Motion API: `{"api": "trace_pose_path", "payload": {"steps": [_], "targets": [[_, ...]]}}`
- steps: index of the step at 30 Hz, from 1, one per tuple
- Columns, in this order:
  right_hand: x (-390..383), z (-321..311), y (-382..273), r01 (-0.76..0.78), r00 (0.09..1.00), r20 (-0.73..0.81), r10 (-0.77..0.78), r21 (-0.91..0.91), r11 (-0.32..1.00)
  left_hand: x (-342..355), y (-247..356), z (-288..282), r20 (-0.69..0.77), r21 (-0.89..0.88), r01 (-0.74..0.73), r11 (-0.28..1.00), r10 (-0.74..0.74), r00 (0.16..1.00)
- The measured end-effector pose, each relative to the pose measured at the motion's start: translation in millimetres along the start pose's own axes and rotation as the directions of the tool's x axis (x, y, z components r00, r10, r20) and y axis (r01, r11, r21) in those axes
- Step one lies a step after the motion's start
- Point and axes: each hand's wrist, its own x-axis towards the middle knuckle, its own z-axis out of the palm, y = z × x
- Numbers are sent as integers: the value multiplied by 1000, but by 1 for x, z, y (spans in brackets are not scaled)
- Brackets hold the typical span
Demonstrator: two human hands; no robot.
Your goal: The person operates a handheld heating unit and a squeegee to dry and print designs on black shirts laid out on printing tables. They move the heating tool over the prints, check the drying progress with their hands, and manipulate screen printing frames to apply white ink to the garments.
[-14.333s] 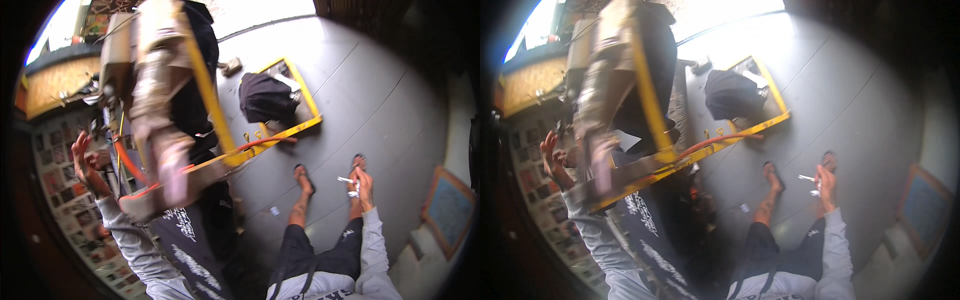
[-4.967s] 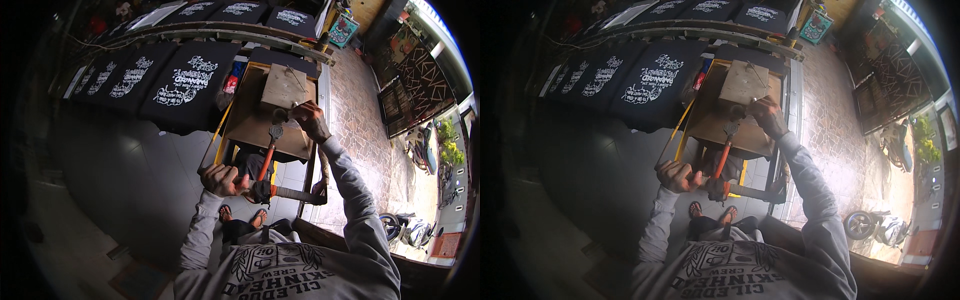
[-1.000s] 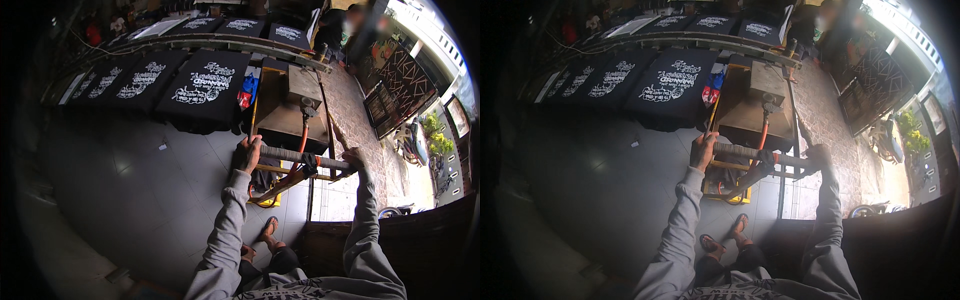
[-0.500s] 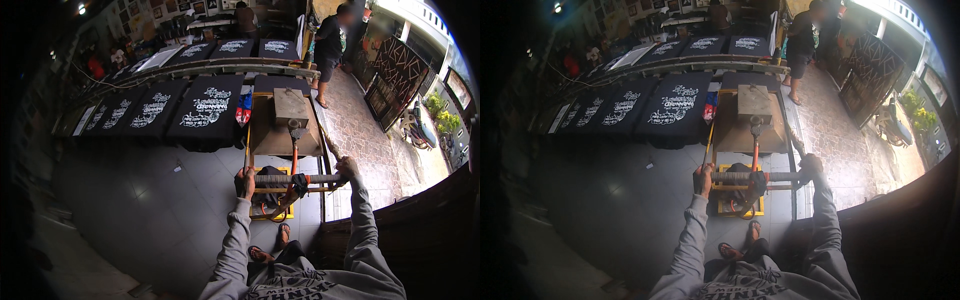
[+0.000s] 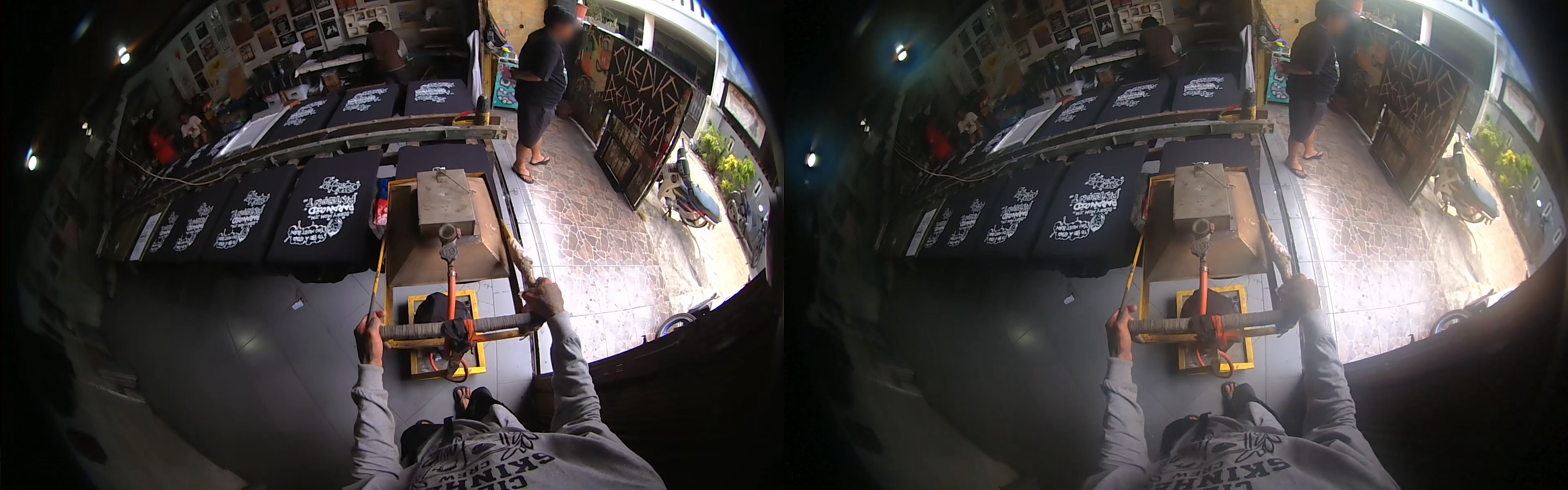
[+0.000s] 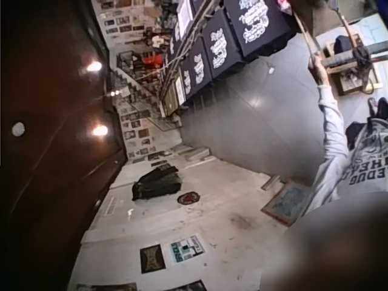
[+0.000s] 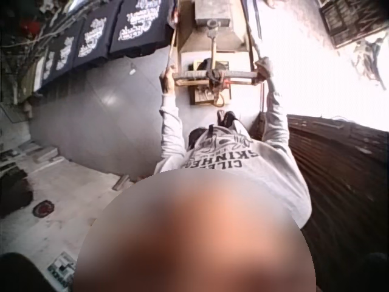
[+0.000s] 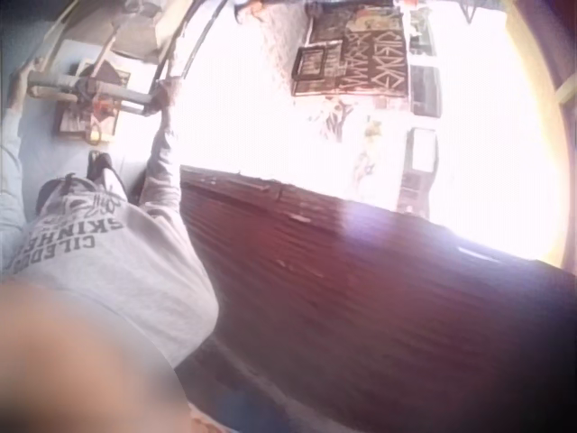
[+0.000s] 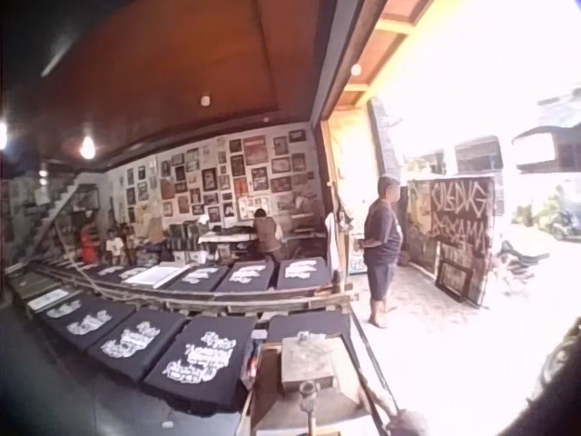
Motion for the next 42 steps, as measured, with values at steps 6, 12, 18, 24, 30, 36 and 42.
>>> {"api": "trace_pose_path", "payload": {"steps": [6,12,18,24,30,36,42], "targets": [[-14,-37,-26,-287,943,-14,333,470,835,-38,19,-7,-35,-62,78,995,-80,996],[-21,-67,-29,-195,976,7,218,470,861,-56,12,-14,-60,-75,43,996,-48,997],[-21,-75,-35,-257,966,54,252,300,919,-60,20,-10,-83,-120,93,988,-104,991],[-20,-68,-28,-285,958,79,276,386,877,-66,15,-7,-107,-98,63,993,-73,992],[-18,-58,-20,-87,954,-176,243,613,786,-97,13,-10,-162,-170,119,978,-147,976],[-10,-70,-20,-92,992,-18,126,583,807,-147,14,-9,-271,-124,94,988,-124,954],[5,-64,-33,-65,996,-3,91,678,732,-178,15,-15,-349,-120,110,987,-145,926]]}}
